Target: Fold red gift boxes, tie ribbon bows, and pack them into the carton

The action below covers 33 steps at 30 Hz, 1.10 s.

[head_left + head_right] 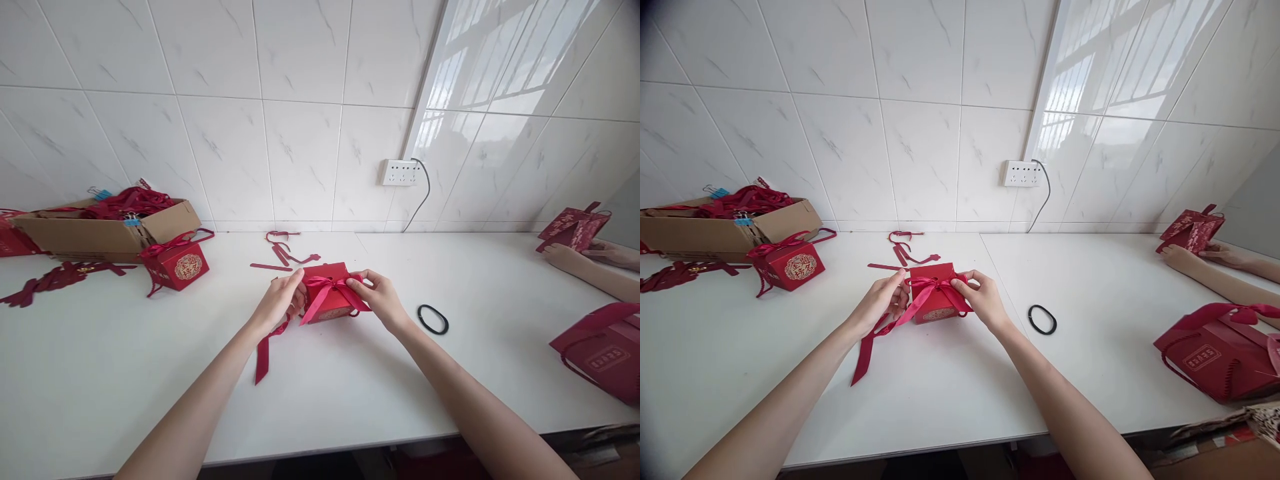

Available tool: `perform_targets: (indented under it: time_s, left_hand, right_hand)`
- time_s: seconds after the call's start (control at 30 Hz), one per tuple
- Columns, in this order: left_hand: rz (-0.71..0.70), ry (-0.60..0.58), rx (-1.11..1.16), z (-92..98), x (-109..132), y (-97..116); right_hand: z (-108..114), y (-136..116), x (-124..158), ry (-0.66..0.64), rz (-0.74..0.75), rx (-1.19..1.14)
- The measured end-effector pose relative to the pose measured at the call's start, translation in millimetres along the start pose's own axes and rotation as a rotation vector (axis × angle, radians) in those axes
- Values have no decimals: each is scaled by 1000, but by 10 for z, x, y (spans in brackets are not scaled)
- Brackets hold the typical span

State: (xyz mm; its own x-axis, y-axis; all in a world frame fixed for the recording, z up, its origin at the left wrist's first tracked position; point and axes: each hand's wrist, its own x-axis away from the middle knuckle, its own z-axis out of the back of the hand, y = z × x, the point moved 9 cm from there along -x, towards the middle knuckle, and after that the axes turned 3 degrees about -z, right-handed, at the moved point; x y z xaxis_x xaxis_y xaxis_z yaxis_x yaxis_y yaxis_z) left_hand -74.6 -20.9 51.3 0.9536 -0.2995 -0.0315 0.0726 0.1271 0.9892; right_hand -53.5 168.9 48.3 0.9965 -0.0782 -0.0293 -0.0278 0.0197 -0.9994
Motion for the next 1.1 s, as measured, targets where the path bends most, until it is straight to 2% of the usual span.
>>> perform_targets:
  time_s: [0.27, 0.43, 0.6, 0.83, 0.9, 1.0, 1.1]
  left_hand:
    - [-5, -7, 123, -99, 37, 52]
    - [3, -85, 206, -123, 36, 68]
    - [21, -153, 207, -112, -12, -7]
    - [0, -156, 201, -162, -8, -31]
    - [-95, -111, 114, -120, -24, 21]
    - [-282, 32, -96, 13, -28, 152]
    - [-338, 100, -199, 67, -14, 202]
  right_hand:
    - [-8, 21, 5, -3, -28, 3]
    - [-2, 10, 5, 8, -27, 11]
    - [-24, 36, 0, -28, -62, 16]
    - [-50, 56, 4, -80, -85, -191]
    - [-51, 40, 3, -90, -75, -252]
    - [-47, -26, 3, -96, 6, -267]
    - [-51, -57, 10, -85, 67, -213]
